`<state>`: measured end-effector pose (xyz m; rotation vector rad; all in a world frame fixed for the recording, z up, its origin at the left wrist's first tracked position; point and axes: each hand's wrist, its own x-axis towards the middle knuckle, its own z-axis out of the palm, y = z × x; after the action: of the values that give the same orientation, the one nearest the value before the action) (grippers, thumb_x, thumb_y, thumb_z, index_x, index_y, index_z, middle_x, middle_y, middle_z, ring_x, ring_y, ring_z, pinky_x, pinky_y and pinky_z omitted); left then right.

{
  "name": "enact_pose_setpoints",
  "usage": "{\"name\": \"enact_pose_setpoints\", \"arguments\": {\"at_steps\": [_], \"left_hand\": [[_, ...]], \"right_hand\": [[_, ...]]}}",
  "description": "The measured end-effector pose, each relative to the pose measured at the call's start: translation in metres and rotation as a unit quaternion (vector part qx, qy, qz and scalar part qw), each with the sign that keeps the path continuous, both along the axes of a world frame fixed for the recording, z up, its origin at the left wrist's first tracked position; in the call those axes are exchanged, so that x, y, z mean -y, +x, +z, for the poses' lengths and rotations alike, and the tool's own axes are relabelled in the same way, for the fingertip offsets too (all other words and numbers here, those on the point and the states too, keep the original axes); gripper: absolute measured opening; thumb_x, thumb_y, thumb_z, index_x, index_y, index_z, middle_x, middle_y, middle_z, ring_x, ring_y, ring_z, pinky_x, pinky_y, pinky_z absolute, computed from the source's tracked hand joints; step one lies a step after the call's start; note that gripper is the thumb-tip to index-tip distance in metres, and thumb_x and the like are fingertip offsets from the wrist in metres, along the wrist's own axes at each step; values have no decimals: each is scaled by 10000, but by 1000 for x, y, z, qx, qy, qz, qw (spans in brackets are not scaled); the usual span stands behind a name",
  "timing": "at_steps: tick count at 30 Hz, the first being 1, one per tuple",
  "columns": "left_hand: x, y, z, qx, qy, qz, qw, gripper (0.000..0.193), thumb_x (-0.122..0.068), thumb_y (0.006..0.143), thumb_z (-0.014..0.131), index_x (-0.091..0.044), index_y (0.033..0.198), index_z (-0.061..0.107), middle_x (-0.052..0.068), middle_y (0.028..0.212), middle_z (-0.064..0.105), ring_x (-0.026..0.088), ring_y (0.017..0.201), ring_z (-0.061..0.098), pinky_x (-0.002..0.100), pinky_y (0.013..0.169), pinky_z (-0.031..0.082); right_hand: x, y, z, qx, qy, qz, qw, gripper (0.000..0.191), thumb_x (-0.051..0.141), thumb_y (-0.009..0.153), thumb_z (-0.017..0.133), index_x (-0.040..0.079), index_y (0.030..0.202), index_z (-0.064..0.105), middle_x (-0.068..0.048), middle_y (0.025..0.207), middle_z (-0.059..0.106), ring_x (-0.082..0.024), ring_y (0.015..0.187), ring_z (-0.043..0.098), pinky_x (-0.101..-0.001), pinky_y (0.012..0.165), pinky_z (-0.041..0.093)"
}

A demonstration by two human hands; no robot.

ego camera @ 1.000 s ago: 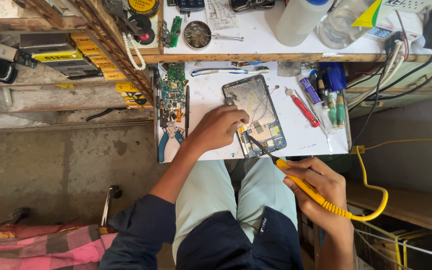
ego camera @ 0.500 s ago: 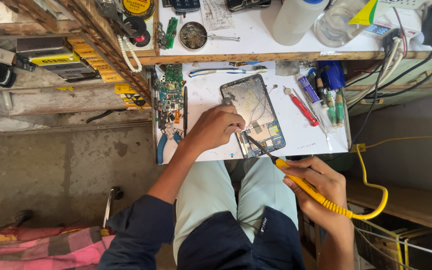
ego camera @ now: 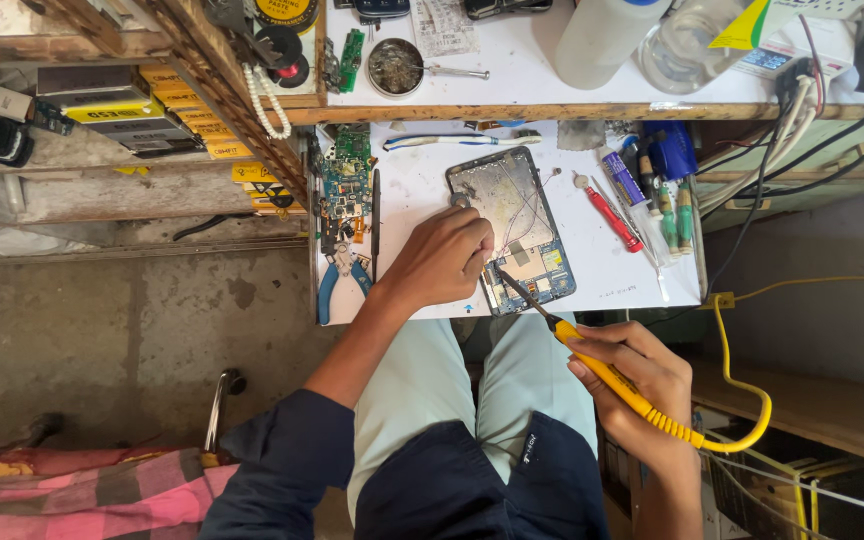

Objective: The person sits at a repair bench holding a yellow soldering iron and works on the exposed internal board of a disassembled smartphone with a cracked screen, touching the iron to points on the board while steadying the device with the other hand. They briefly reach to the upper shelf and continue soldering different spots on the board.

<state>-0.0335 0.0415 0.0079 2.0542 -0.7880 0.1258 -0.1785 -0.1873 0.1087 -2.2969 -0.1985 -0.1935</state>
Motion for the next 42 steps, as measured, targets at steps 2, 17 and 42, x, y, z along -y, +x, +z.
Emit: {"name": "enact_pose_setpoints", "arguments": {"at_steps": [2, 17, 42], "left_hand": [[1, 0, 0, 7, 2, 2, 1000, 68, -5, 810, 633, -37, 805, 573, 124, 817, 597, 347, 837, 601, 459, 756, 486], [6, 13, -7, -28, 55, -10, 998, 49, -19, 785, 617, -13, 828, 639, 166, 850, 668, 388, 847, 655, 488, 757, 512], [3, 15, -9, -49, 34, -23, 998, 66, 13, 768, 623, -23, 820, 644, 149, 847, 685, 379, 841, 666, 475, 744, 509]], "right_hand": [[-1, -1, -1, -1, -1, -3, 1000, 251, -31, 755, 808, -1, 1001, 772, -98, 1040, 737, -183, 877, 764, -260, 757, 601], [-6, -6, 1, 19, -5, -8, 1000, 262, -75, 763, 788, -21, 1017, 757, -107, 1074, 732, -190, 925, 763, -259, 796, 600], [-9, -3, 2, 26, -21, 15, 999, 258, -71, 752, 797, -28, 1003, 758, -114, 1067, 729, -200, 928, 760, -264, 813, 603]]}}
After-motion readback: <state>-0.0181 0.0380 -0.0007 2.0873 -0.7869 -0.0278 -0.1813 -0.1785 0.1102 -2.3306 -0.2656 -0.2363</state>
